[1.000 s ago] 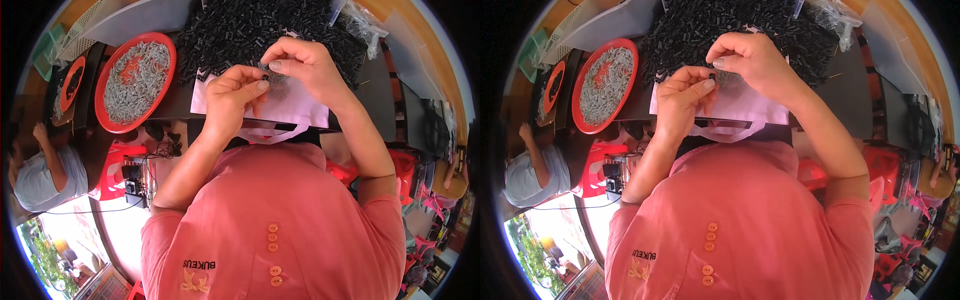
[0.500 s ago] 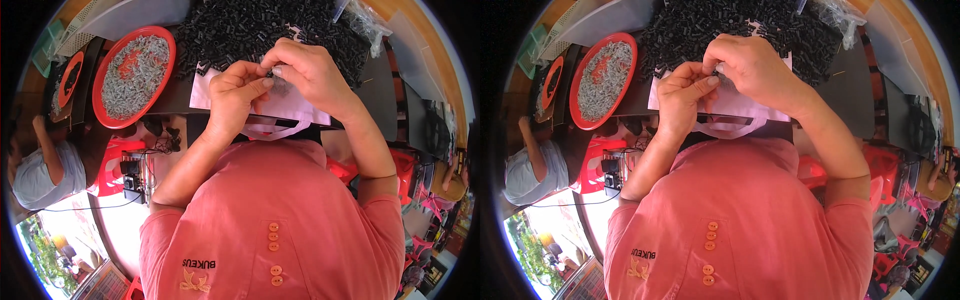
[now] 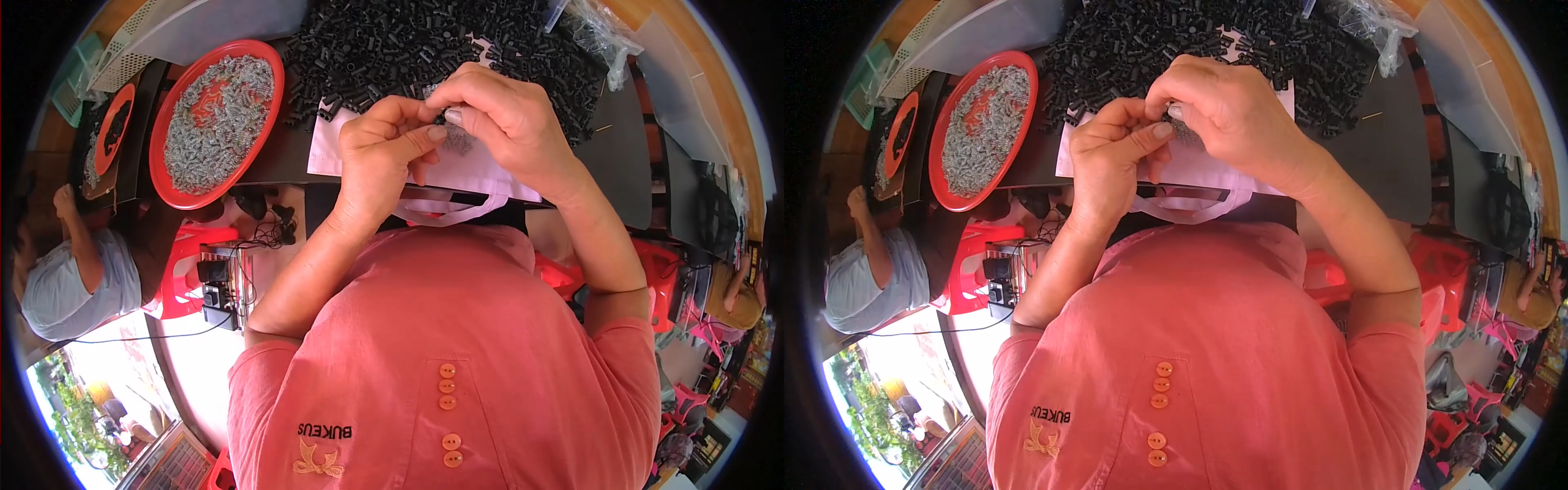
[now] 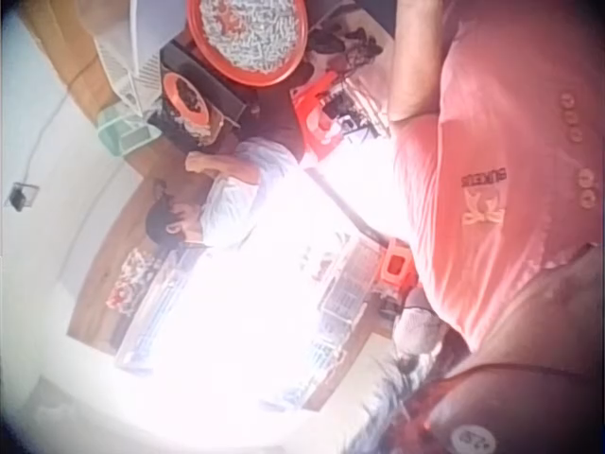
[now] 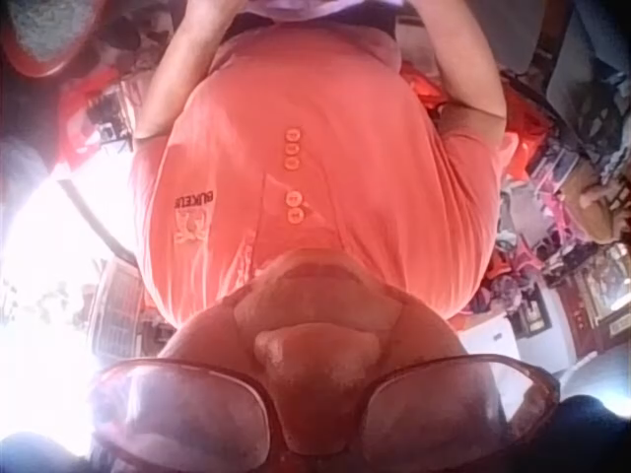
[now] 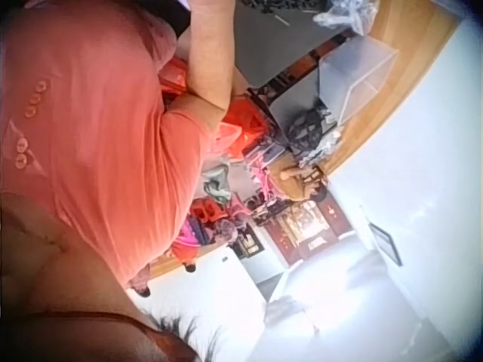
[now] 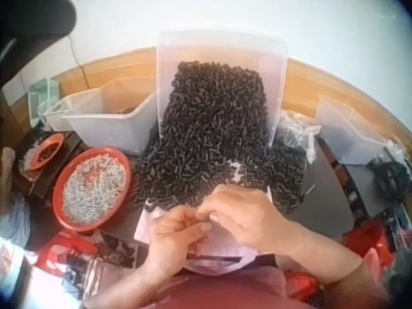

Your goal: The person assembles small components by inserting springs into plastic pieces by hand.

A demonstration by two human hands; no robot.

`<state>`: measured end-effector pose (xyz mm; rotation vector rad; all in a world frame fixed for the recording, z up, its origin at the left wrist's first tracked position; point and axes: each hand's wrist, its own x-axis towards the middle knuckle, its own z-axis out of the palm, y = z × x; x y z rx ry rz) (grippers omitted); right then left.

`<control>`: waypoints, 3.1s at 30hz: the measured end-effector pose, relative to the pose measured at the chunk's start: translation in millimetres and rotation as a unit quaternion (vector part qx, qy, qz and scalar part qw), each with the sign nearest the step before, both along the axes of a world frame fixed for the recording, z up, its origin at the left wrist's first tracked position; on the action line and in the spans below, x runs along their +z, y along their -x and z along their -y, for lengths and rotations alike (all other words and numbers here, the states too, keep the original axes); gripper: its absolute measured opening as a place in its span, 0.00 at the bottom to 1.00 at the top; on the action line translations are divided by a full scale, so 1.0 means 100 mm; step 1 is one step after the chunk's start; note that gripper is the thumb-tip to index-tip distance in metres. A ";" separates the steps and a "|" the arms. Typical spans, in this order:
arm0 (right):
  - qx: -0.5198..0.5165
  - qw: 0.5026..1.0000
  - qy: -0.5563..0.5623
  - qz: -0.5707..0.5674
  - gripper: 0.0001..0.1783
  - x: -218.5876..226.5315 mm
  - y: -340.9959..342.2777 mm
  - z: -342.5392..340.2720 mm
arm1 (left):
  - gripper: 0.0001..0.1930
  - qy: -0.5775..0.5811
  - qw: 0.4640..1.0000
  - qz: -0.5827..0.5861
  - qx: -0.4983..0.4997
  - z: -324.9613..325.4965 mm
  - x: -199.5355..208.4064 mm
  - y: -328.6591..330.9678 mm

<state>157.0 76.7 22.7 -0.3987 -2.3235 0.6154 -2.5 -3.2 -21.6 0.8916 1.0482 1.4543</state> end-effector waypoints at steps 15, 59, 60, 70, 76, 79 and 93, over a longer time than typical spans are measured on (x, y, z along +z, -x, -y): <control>0.033 0.997 -0.060 -0.019 0.11 0.08 0.05 -0.03 | 0.05 0.012 1.000 -0.005 -0.011 -0.02 0.01 0.01; -0.133 0.958 -0.250 -0.037 0.17 -0.35 0.04 0.23 | 0.02 0.027 0.998 0.026 -0.044 -0.01 -0.02 0.04; -0.135 0.958 -0.251 -0.038 0.17 -0.36 0.05 0.24 | 0.02 0.027 0.998 0.025 -0.045 0.00 -0.01 0.05; -0.143 0.953 -0.264 -0.052 0.13 -0.43 0.07 0.31 | 0.01 0.003 0.998 0.023 -0.056 0.01 -0.04 0.06; -0.179 0.948 -0.240 -0.107 0.14 -0.52 0.10 0.34 | 0.02 0.005 0.998 0.026 -0.060 -0.02 -0.03 0.04; -0.182 0.964 -0.162 -0.109 0.15 -0.48 0.09 0.34 | 0.03 0.004 0.997 0.049 -0.060 -0.05 -0.04 0.04; -0.177 0.949 -0.251 -0.074 0.13 -0.46 0.12 0.31 | 0.03 0.019 0.998 0.007 -0.064 0.01 -0.01 0.08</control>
